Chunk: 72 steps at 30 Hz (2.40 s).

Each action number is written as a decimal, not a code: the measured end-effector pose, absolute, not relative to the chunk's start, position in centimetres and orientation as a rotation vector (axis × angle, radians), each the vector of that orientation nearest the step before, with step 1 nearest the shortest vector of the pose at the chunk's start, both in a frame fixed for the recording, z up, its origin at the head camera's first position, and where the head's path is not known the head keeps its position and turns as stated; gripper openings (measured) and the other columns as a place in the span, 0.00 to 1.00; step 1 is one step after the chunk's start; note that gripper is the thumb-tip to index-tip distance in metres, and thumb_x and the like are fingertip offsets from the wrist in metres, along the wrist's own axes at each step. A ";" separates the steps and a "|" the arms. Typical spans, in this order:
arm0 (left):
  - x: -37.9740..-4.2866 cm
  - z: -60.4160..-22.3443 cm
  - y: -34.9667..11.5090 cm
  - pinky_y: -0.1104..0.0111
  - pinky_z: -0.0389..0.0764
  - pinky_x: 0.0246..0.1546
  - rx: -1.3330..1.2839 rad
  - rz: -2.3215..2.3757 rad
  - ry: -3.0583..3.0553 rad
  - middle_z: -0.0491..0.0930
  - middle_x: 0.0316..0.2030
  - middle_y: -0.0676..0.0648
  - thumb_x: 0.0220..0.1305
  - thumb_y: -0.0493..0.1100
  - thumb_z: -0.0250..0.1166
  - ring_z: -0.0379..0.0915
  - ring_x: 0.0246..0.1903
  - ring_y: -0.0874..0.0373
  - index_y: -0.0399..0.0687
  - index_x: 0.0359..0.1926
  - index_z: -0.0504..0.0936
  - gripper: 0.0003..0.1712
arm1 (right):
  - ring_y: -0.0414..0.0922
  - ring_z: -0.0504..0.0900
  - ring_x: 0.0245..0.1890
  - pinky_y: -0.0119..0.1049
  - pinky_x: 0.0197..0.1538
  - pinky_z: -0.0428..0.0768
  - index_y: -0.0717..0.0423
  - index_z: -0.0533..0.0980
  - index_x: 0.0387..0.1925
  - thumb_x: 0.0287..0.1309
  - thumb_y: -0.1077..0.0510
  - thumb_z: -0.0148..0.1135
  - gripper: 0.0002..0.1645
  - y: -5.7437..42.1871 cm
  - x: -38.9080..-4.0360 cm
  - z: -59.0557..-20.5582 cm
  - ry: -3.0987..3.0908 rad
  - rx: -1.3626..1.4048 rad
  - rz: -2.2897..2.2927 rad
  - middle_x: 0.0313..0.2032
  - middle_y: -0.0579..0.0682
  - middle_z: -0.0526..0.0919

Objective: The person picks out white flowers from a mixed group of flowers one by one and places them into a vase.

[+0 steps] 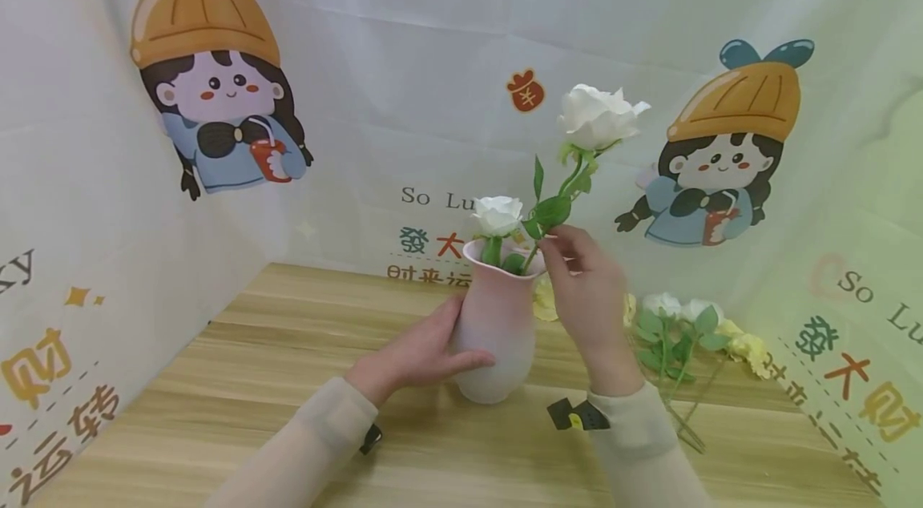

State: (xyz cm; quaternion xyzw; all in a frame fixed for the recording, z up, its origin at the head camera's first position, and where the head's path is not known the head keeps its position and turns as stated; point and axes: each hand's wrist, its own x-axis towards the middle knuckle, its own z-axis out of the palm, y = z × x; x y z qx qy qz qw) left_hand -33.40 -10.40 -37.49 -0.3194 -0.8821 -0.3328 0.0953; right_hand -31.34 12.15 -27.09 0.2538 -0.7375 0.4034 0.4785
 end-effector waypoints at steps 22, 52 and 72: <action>-33.2 -37.4 -10.4 0.60 0.77 0.52 -0.935 -0.981 -2.615 0.69 0.57 0.45 0.55 0.71 0.67 0.71 0.50 0.59 0.41 0.72 0.53 0.58 | 0.49 0.75 0.36 0.46 0.34 0.74 0.62 0.83 0.40 0.59 0.63 0.69 0.08 11.9 -31.4 -27.4 -1.808 0.617 0.868 0.32 0.53 0.86; -33.1 -37.4 -10.5 0.58 0.77 0.54 -0.931 -1.026 -2.627 0.68 0.60 0.45 0.55 0.73 0.66 0.70 0.52 0.59 0.41 0.73 0.52 0.59 | 0.47 0.74 0.39 0.49 0.42 0.73 0.57 0.86 0.37 0.56 0.63 0.71 0.05 12.1 -31.4 -27.6 -1.968 0.721 0.834 0.30 0.47 0.85; -33.2 -37.4 -10.5 0.58 0.74 0.56 -0.919 -1.065 -2.648 0.66 0.63 0.44 0.55 0.71 0.68 0.68 0.54 0.59 0.43 0.75 0.48 0.62 | 0.44 0.74 0.42 0.47 0.44 0.75 0.54 0.85 0.41 0.61 0.60 0.67 0.07 12.7 -31.4 -27.5 -2.010 0.665 0.849 0.39 0.46 0.86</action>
